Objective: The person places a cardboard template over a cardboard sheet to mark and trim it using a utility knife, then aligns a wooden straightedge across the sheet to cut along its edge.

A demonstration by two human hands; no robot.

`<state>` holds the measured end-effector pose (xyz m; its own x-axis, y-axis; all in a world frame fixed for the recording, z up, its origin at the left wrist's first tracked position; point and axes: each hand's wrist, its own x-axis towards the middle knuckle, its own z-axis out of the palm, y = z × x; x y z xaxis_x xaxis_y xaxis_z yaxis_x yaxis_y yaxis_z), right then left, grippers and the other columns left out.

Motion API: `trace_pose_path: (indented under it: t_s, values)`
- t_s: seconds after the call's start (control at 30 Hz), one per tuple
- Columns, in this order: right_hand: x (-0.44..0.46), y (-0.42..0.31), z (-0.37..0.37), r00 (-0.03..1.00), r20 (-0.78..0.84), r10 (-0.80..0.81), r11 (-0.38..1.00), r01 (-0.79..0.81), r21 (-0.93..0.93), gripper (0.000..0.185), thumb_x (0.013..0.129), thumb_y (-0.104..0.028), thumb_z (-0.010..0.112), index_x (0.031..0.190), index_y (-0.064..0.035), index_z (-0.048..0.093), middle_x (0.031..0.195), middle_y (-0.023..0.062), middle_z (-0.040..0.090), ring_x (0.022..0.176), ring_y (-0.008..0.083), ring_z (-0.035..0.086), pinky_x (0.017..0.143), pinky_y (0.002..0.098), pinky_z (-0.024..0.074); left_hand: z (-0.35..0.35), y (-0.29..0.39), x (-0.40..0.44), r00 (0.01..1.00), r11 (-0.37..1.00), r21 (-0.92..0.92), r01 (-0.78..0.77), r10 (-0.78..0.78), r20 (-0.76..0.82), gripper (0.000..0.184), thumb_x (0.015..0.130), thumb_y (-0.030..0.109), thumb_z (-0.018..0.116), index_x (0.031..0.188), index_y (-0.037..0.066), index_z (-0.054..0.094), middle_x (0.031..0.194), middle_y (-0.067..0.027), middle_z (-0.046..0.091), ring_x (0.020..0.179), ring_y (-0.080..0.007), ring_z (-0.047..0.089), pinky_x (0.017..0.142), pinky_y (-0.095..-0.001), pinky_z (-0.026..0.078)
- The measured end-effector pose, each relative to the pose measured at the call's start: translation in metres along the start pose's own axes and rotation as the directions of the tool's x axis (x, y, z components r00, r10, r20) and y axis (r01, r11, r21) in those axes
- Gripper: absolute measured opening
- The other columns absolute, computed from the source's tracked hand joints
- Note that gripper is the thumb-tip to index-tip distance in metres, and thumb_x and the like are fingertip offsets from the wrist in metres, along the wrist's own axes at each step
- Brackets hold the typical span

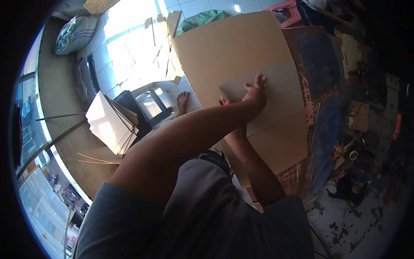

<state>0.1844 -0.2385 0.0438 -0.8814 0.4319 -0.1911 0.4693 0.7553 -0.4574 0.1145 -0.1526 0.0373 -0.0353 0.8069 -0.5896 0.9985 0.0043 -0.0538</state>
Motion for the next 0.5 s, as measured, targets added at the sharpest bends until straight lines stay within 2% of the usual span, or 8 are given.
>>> trace_pose_path:
  t_s: [0.1, 0.13, 0.2, 0.27, 0.33, 0.43, 0.47, 0.5]
  values:
    - [0.001, 0.001, 0.004, 1.0, -0.013, -0.016, 0.998, 0.015, -0.057, 0.048, 0.092, -0.027, 0.068, 0.126, 0.0011, 0.049, 0.108, 0.0166, 0.059, 0.105, 0.0325, 0.061, 0.091, 0.0415, 0.0468, 0.005, 0.003, -0.009, 0.991, 0.993, 0.065, 0.099, -0.093, -0.091, 0.109, 0.064, 0.018, 0.091, 0.156, 0.011, 0.032, 0.167, -0.0177, 0.008, 0.15, -0.0503, 0.002, 0.101, -0.0521, 0.052]
    - [0.001, 0.001, 0.002, 1.0, -0.008, -0.02, 0.996, 0.019, -0.093, 0.05, 0.092, -0.027, 0.069, 0.127, 0.0014, 0.048, 0.107, 0.0162, 0.059, 0.103, 0.0322, 0.061, 0.09, 0.0412, 0.047, 0.001, 0.0, -0.011, 0.992, 0.993, 0.066, 0.093, -0.087, -0.091, 0.109, 0.064, 0.018, 0.091, 0.156, 0.011, 0.032, 0.167, -0.0177, 0.008, 0.15, -0.0503, 0.002, 0.101, -0.0521, 0.052]
    - [0.003, -0.003, -0.002, 0.999, 0.03, 0.034, 0.997, -0.031, -0.077, 0.05, 0.092, -0.027, 0.069, 0.127, 0.0013, 0.048, 0.109, 0.0167, 0.059, 0.105, 0.0325, 0.061, 0.091, 0.0413, 0.047, -0.007, -0.004, -0.011, 0.999, 0.999, -0.02, -0.035, 0.036, 0.017, 0.114, 0.062, 0.018, 0.092, 0.157, 0.011, 0.03, 0.167, -0.018, 0.008, 0.15, -0.0517, 0.002, 0.1, -0.0547, 0.052]
    - [0.002, -0.003, -0.001, 0.994, 0.078, 0.081, 0.995, -0.076, -0.06, 0.05, 0.092, -0.027, 0.069, 0.128, 0.0011, 0.048, 0.111, 0.0172, 0.059, 0.107, 0.0328, 0.061, 0.093, 0.0413, 0.047, -0.006, -0.005, -0.011, 1.0, 0.999, -0.027, -0.023, 0.023, 0.002, 0.117, 0.061, 0.018, 0.093, 0.158, 0.012, 0.028, 0.167, -0.0184, 0.008, 0.149, -0.0518, 0.002, 0.1, -0.0556, 0.052]
    - [-0.002, 0.001, 0.005, 0.996, -0.07, -0.056, 0.992, 0.048, -0.116, 0.051, 0.092, -0.027, 0.068, 0.13, 0.0003, 0.048, 0.119, 0.018, 0.059, 0.114, 0.0329, 0.059, 0.098, 0.0414, 0.0461, 0.008, 0.003, 0.002, 1.0, 0.999, -0.045, -0.001, 0.001, -0.005, 0.12, 0.06, 0.018, 0.094, 0.159, 0.013, 0.026, 0.167, -0.0188, 0.008, 0.149, -0.052, 0.001, 0.1, -0.0564, 0.052]
    - [-0.004, 0.002, 0.003, 0.982, -0.12, -0.145, 0.98, 0.126, -0.154, 0.053, 0.093, -0.027, 0.066, 0.135, -0.0014, 0.047, 0.128, 0.0182, 0.056, 0.122, 0.0332, 0.055, 0.102, 0.0423, 0.044, 0.02, 0.008, 0.015, 0.991, 0.999, 0.022, 0.042, -0.039, -0.127, 0.124, 0.058, 0.019, 0.095, 0.159, 0.011, 0.024, 0.167, -0.0193, 0.006, 0.15, -0.0517, 0.003, 0.1, -0.053, 0.052]
    - [-0.002, 0.002, 0.003, 0.982, -0.125, -0.144, 0.98, 0.124, -0.155, 0.053, 0.093, -0.027, 0.066, 0.135, -0.0014, 0.047, 0.128, 0.0182, 0.056, 0.122, 0.0332, 0.055, 0.102, 0.0423, 0.044, 0.02, 0.008, 0.016, 0.994, 0.999, 0.023, 0.045, -0.042, -0.099, 0.123, 0.057, 0.019, 0.095, 0.158, 0.01, 0.025, 0.167, -0.0196, 0.005, 0.15, -0.0516, 0.004, 0.101, -0.0509, 0.053]
    - [0.0, -0.001, -0.001, 0.998, -0.041, -0.05, 0.993, 0.045, -0.109, 0.053, 0.094, -0.028, 0.066, 0.137, -0.0028, 0.047, 0.13, 0.0175, 0.055, 0.125, 0.0328, 0.053, 0.104, 0.0428, 0.0433, 0.019, 0.008, 0.014, 0.996, 0.999, 0.023, 0.046, -0.044, -0.072, 0.123, 0.057, 0.019, 0.095, 0.158, 0.008, 0.025, 0.167, -0.0198, 0.003, 0.15, -0.0515, 0.005, 0.101, -0.0488, 0.053]
